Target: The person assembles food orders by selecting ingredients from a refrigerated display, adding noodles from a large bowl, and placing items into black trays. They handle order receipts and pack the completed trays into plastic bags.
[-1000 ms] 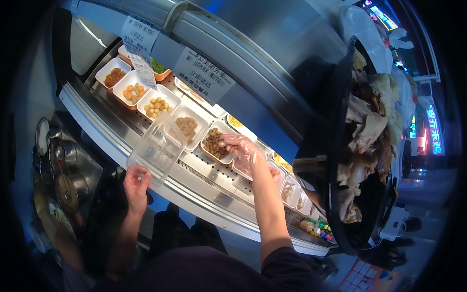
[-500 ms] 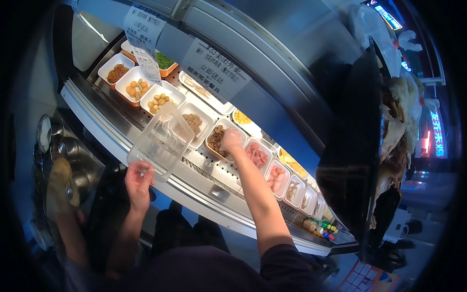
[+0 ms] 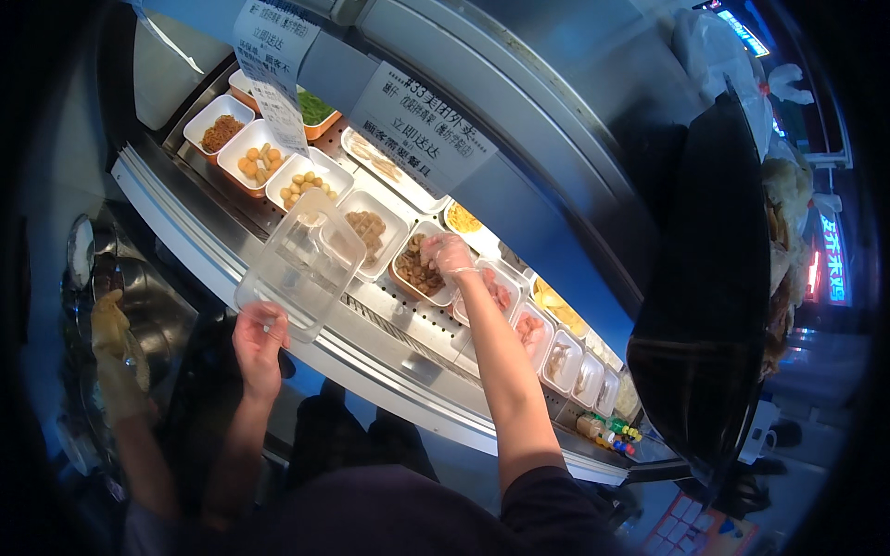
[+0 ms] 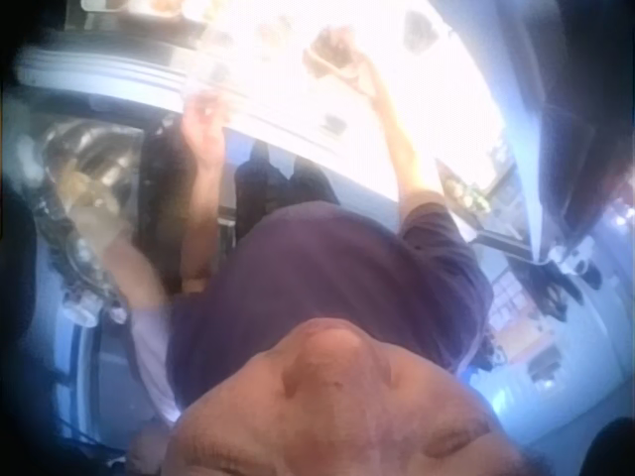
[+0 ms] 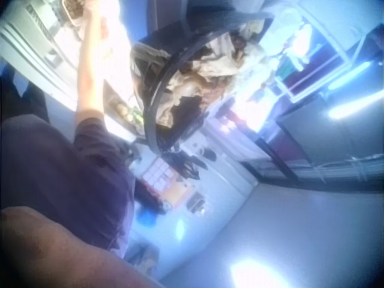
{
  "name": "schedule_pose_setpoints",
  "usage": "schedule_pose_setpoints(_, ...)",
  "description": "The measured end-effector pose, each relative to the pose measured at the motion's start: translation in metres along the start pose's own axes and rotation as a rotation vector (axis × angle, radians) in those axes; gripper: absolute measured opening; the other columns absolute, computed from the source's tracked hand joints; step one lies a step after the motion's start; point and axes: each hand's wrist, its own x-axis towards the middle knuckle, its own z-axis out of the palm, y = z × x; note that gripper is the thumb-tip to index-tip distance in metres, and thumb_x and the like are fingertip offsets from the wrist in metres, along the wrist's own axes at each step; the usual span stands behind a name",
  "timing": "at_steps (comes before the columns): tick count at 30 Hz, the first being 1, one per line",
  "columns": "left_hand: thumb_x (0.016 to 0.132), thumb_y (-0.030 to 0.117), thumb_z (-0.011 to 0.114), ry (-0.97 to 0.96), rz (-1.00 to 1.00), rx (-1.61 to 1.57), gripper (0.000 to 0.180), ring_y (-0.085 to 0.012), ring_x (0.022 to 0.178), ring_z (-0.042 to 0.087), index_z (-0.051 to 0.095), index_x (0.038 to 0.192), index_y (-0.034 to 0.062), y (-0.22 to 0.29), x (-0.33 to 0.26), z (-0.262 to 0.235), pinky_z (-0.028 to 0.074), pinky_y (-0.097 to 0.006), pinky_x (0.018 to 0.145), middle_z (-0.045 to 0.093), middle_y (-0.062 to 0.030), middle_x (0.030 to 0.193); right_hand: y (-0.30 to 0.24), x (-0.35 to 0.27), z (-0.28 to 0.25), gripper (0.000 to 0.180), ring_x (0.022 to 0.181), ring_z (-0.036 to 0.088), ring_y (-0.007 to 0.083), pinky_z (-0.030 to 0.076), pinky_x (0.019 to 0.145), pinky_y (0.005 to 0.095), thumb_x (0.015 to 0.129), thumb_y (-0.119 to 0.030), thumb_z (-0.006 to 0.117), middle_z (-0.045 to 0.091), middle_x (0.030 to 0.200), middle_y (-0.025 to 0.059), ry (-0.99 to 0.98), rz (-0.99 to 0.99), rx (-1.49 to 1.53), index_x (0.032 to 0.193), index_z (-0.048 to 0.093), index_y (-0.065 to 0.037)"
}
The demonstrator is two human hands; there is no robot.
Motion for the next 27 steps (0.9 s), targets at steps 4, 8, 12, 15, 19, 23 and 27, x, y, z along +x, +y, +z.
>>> schedule_pose_setpoints(4,0.096,0.001,0.067,0.019,-0.002,-0.019,0.016,-0.0084,0.073,0.052,0.058,0.109,0.003,-0.003,0.0,-0.001,0.045,-0.022,0.064,0.061,-0.0051,0.099,-0.009,-0.011,-0.007,0.02,0.061,0.06,0.0099,0.045,0.053,0.0256,0.088,-0.005,0.071,0.069,0.078,0.0023,-0.083,0.073,0.118,0.107,0.07,-0.001)
schedule_pose_setpoints(8,0.096,0.002,0.067,0.018,-0.003,-0.02,0.016,-0.0086,0.073,0.052,0.059,0.109,0.0027,-0.003,0.001,0.0,0.044,-0.022,0.064,0.061,-0.0055,0.099,-0.008,-0.013,-0.011,0.021,0.068,0.061,0.0082,0.044,0.057,0.0239,0.09,-0.006,0.07,0.069,0.082,0.0012,-0.172,0.105,0.282,0.111,0.069,-0.002)
schedule_pose_setpoints(12,0.096,0.002,0.067,0.01,-0.005,-0.006,0.016,-0.0087,0.073,0.052,0.059,0.109,0.0023,-0.003,0.0,0.0,0.045,-0.022,0.064,0.061,-0.0056,0.1,-0.006,-0.015,-0.014,0.022,0.069,0.061,0.0075,0.043,0.057,0.0233,0.091,-0.007,0.071,0.069,0.082,0.001,-0.225,0.138,0.308,0.112,0.069,-0.002)
schedule_pose_setpoints(15,0.096,0.002,0.067,0.014,-0.011,-0.021,0.016,-0.0085,0.074,0.052,0.058,0.109,0.0021,-0.003,-0.001,0.001,0.045,-0.022,0.064,0.061,-0.0055,0.1,-0.005,-0.014,-0.015,0.022,0.072,0.063,0.0091,0.047,0.06,0.0251,0.091,-0.009,0.071,0.07,0.084,0.0027,-0.226,0.144,0.212,0.112,0.069,-0.002)
schedule_pose_setpoints(19,0.095,0.001,0.067,0.024,-0.018,-0.022,0.016,-0.0083,0.075,0.052,0.058,0.109,0.0023,-0.006,-0.002,0.002,0.045,-0.022,0.064,0.061,-0.0051,0.1,0.001,-0.009,-0.007,0.032,0.08,0.069,0.0231,0.054,0.072,0.0339,0.083,-0.015,0.077,0.073,0.088,0.0123,0.076,-0.119,-0.311,0.112,0.07,-0.002)
schedule_pose_setpoints(23,0.095,0.001,0.067,0.035,-0.017,-0.022,0.017,-0.0079,0.076,0.053,0.058,0.109,0.003,-0.011,-0.005,0.004,0.045,-0.022,0.064,0.061,-0.0044,0.101,-0.013,-0.005,0.025,0.039,0.097,0.069,0.0388,0.054,0.087,0.0464,0.077,-0.022,0.08,0.072,0.098,0.0222,0.221,-0.307,-0.692,0.111,0.071,-0.005)
schedule_pose_setpoints(27,0.095,0.0,0.067,0.003,-0.027,-0.033,0.017,-0.0075,0.077,0.053,0.059,0.109,0.0036,-0.006,-0.003,0.013,0.045,-0.022,0.064,0.062,-0.004,0.102,0.0,0.011,0.036,0.036,0.101,0.067,0.0404,0.053,0.09,0.0488,0.083,-0.025,0.076,0.071,0.1,0.0238,0.183,-0.251,-0.734,0.114,0.07,-0.008)
